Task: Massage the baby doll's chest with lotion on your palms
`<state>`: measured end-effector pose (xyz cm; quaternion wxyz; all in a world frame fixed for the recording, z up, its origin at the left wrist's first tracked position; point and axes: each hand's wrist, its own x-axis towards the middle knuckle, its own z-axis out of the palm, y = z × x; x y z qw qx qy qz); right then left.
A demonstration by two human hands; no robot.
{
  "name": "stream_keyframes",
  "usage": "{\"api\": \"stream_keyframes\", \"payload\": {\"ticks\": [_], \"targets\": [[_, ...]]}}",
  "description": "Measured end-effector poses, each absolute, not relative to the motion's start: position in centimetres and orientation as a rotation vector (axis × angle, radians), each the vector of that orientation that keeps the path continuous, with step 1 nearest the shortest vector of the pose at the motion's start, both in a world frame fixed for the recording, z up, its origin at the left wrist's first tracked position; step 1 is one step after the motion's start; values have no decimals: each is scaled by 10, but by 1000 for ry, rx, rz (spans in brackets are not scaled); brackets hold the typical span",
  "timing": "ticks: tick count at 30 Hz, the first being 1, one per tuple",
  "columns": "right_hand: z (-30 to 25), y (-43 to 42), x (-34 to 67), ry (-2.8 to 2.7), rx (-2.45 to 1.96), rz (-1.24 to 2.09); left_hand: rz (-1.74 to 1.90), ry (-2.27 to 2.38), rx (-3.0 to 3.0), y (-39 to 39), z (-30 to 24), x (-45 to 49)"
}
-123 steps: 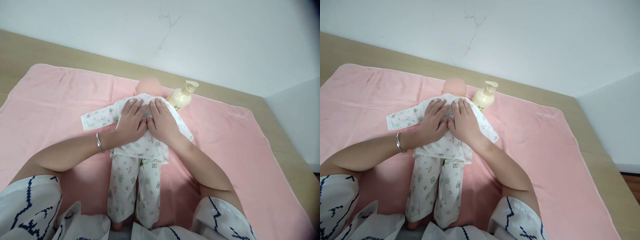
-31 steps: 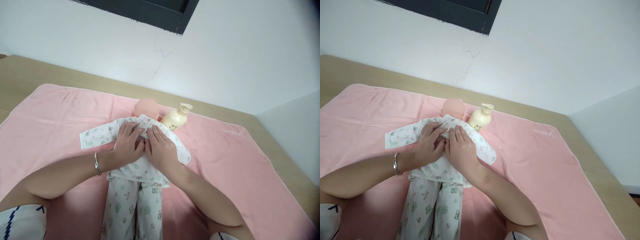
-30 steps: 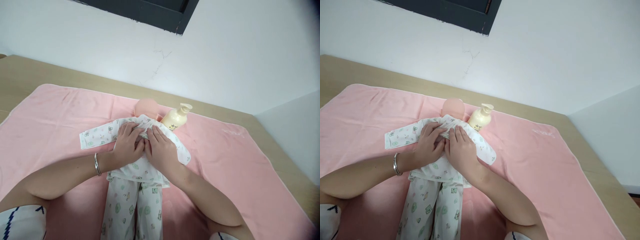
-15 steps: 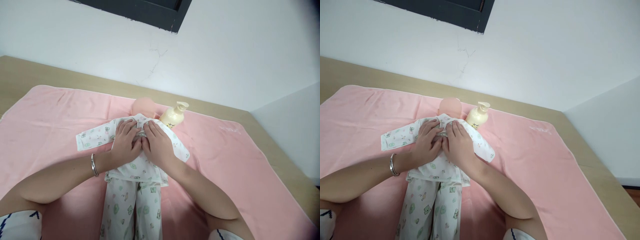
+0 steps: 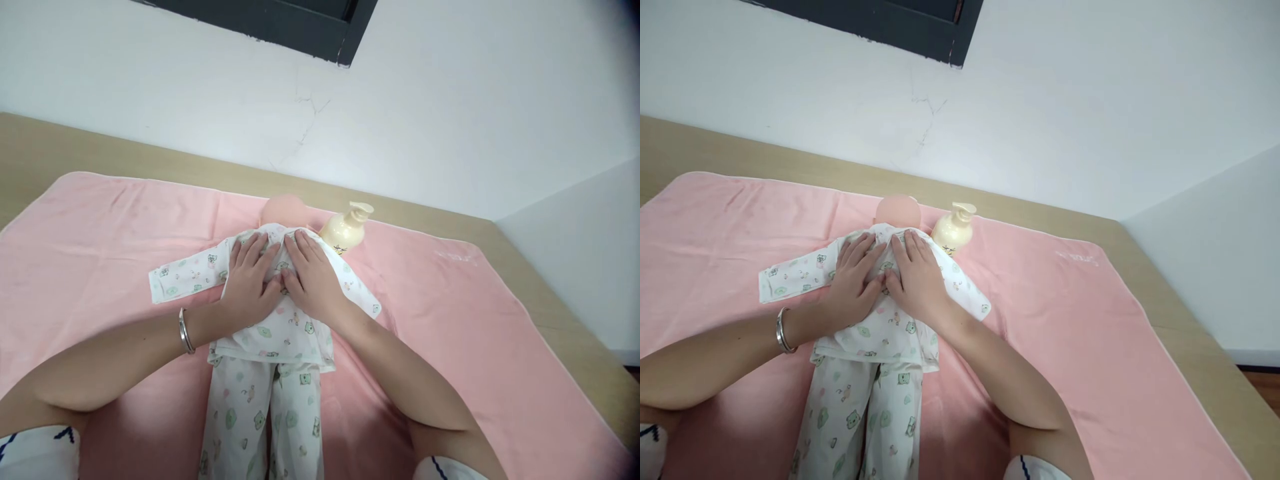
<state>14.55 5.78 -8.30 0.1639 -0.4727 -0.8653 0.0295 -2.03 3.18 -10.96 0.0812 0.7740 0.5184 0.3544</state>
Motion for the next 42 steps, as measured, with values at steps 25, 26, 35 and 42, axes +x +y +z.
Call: {"api": "stream_keyframes", "payload": {"ticks": [25, 26, 35, 42], "targets": [[-88, 28, 141, -2308, -1411, -59, 1347, 1568, 2321, 22, -112, -20], [-86, 22, 139, -2315, -1422, -70, 1361, 1574, 2325, 21, -111, -20], [-85, 42, 145, -2421, -1390, 136, 1141, 1539, 2325, 28, -112, -21], [-83, 12, 134, -2470, -1449, 28, 1363, 1334, 2475, 25, -119, -23]]}}
